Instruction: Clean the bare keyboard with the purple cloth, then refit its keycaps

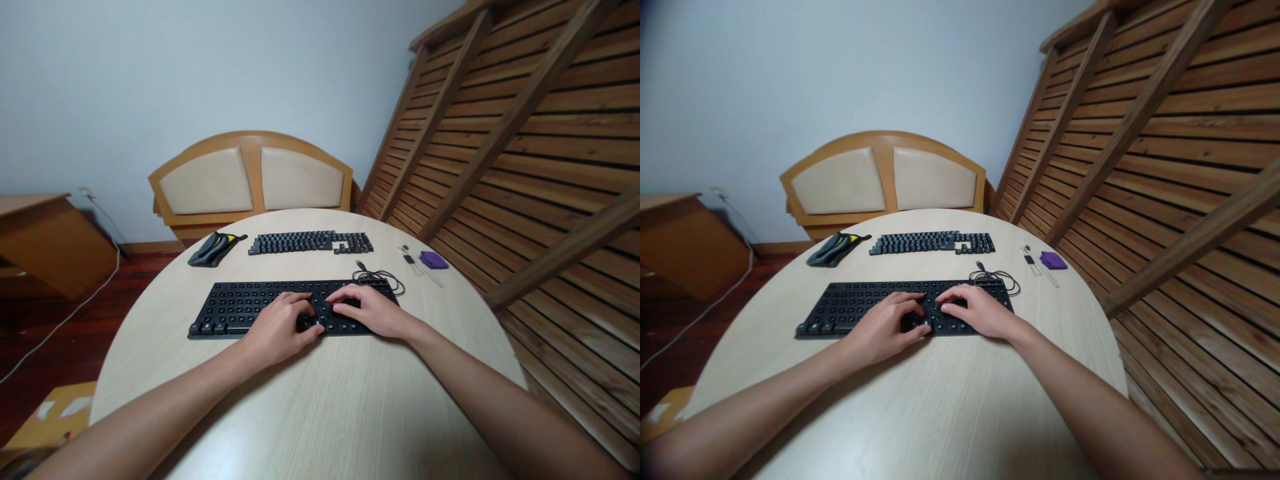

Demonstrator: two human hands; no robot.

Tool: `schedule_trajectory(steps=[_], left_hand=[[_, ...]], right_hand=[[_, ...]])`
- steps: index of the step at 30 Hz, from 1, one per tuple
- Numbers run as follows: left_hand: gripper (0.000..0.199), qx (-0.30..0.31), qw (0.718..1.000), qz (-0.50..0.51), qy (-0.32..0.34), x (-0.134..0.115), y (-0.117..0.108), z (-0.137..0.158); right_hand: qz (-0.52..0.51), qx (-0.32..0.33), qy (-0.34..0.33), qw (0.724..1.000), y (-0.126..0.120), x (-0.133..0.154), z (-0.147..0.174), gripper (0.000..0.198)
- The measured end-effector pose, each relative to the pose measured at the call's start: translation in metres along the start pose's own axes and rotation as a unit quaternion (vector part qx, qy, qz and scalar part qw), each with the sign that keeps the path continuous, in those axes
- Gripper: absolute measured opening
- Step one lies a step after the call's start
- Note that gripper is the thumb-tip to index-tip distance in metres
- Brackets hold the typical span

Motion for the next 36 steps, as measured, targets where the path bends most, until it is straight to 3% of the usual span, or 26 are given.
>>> schedule_trajectory(steps=[6, 16, 24, 36], left_hand=[[0.02, -0.063, 0.997, 0.043, 0.0, -0.008, 0.002, -0.001], [0.013, -0.092, 0.99, 0.103, 0.009, -0.009, 0.002, -0.001], [0.012, -0.083, 0.991, 0.105, -0.004, -0.008, 0.005, -0.001], [0.023, -0.02, 0.998, 0.035, 0.043, -0.005, 0.008, 0.0]], right_hand=[[-0.004, 0.001, -0.019, 1.0, 0.002, 0.005, 0.001, 0.021], [0.009, -0.017, -0.039, 0.999, 0.001, 0.016, 0.005, 0.016], [0.005, -0.004, -0.048, 0.999, 0.004, 0.016, 0.006, 0.021], [0.038, 0.02, -0.036, 0.998, -0.001, 0.013, 0.005, 0.015]])
Point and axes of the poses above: each hand's wrist, its own z-axis away from the middle knuckle, its own y-axis out of the palm, x = y × z, the point moved 4 cm from there along -z, towards the middle knuckle, and after that the axes turned 11 degrees about -z, right-handed, at the moved point
